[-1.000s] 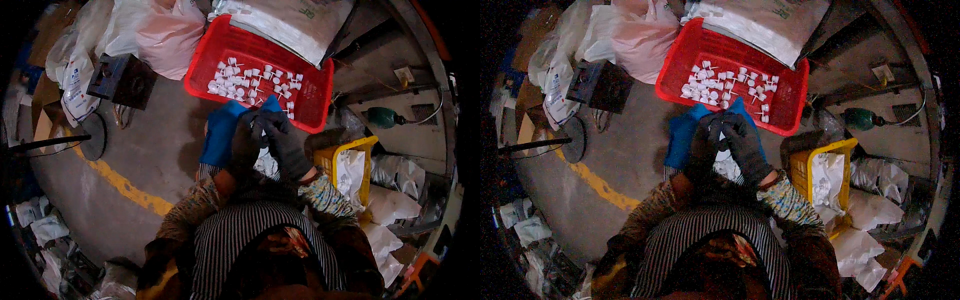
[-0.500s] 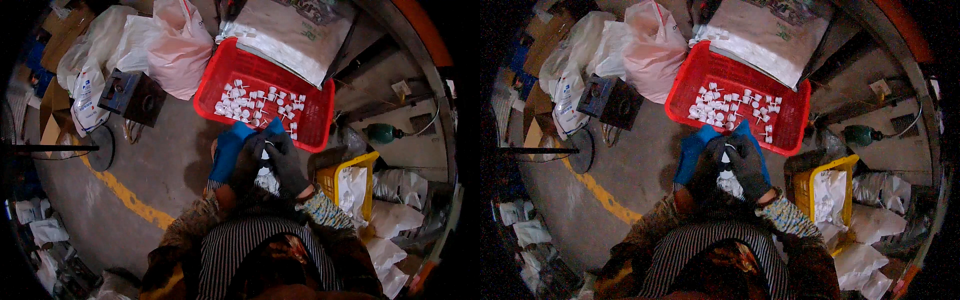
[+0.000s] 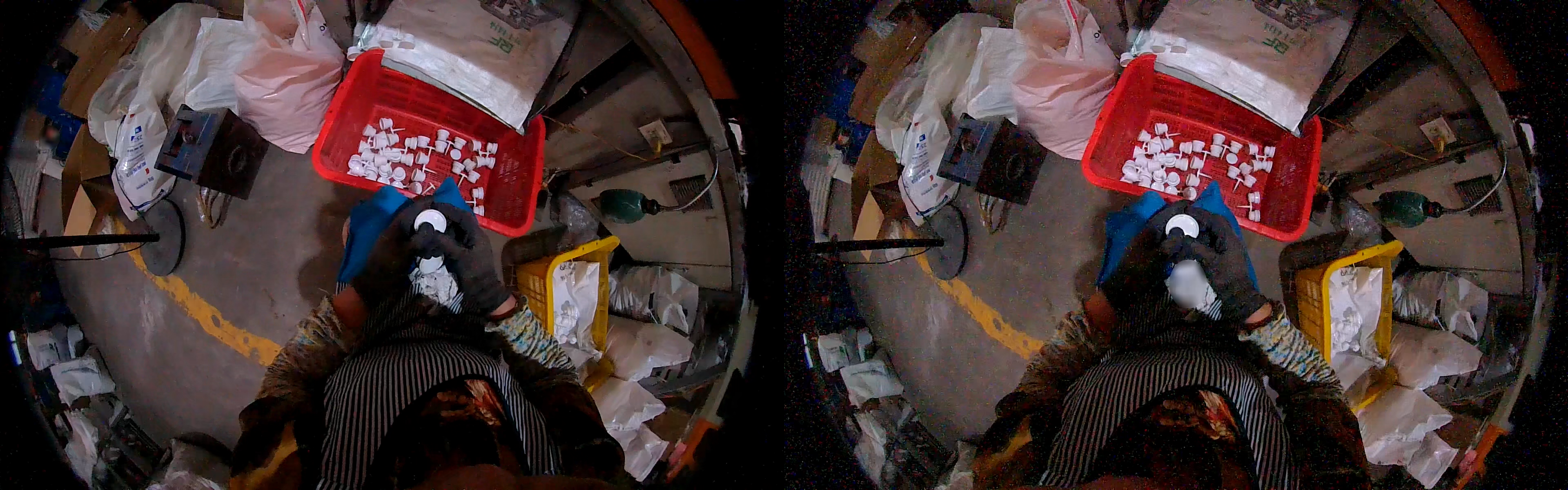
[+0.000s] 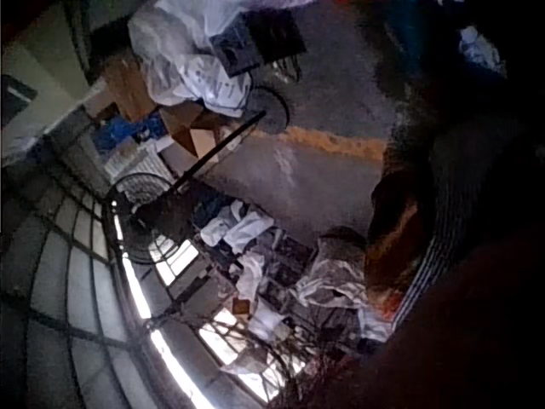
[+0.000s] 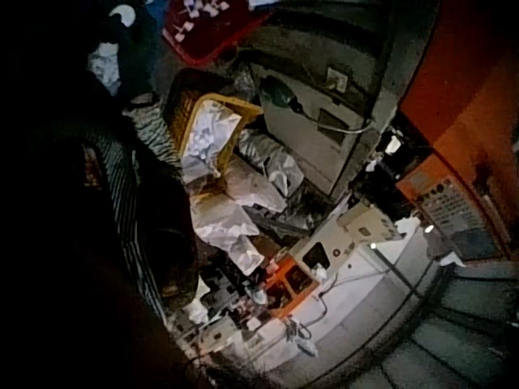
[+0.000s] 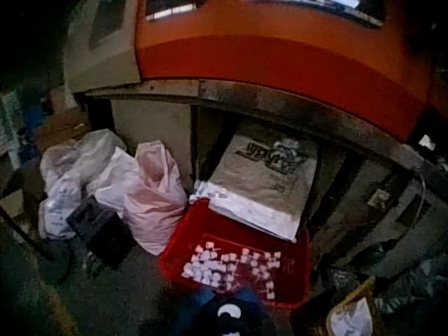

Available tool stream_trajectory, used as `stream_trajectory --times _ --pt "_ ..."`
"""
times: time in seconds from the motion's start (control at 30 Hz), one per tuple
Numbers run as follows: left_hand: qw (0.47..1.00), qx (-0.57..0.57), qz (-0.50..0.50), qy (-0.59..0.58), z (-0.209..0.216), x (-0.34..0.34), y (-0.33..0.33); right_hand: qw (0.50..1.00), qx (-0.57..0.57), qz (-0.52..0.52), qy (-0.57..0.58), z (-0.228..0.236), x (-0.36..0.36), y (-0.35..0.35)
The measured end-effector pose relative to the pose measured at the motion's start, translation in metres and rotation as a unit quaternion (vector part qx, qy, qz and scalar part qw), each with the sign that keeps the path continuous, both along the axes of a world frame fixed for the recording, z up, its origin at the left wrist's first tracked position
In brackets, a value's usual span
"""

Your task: The person assembles small white plastic components by hand, repeatedly picking up parts from a red basket and a yellow bin, joining them together, and placing the assembled units into a pink bag. The person handles the parts one at a time, occasionally inspecting them before assembly.

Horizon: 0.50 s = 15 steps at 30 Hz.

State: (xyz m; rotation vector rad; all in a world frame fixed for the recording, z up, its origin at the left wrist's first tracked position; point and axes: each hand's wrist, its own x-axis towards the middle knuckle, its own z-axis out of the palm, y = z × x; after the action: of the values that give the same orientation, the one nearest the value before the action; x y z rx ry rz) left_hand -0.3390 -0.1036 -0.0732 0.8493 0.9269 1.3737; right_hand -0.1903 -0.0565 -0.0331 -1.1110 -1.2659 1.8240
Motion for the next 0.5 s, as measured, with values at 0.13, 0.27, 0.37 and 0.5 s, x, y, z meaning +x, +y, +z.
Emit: stream_trajectory --times 0.13,0.27,0.37,0.5 --pt "1.000 -0.023 -0.010 -0.009 -0.001 0.001 -0.006 0.999 -0.009 0.029 -0.045 0.012 0.002 0.002" --pt "1.000 0.001 0.006 0.022 -0.002 0.005 -0.004 0.997 0.027 0.045 -0.061 0.007 0.007 0.003" --pt "0.981 0.047 0.069 0.174 -0.004 0.010 -0.006 0.998 0.030 0.027 -0.041 -0.008 0.010 0.003" --pt "0.957 0.038 0.074 0.277 -0.017 0.011 -0.002 0.994 0.056 0.043 -0.083 -0.012 0.008 0.003"
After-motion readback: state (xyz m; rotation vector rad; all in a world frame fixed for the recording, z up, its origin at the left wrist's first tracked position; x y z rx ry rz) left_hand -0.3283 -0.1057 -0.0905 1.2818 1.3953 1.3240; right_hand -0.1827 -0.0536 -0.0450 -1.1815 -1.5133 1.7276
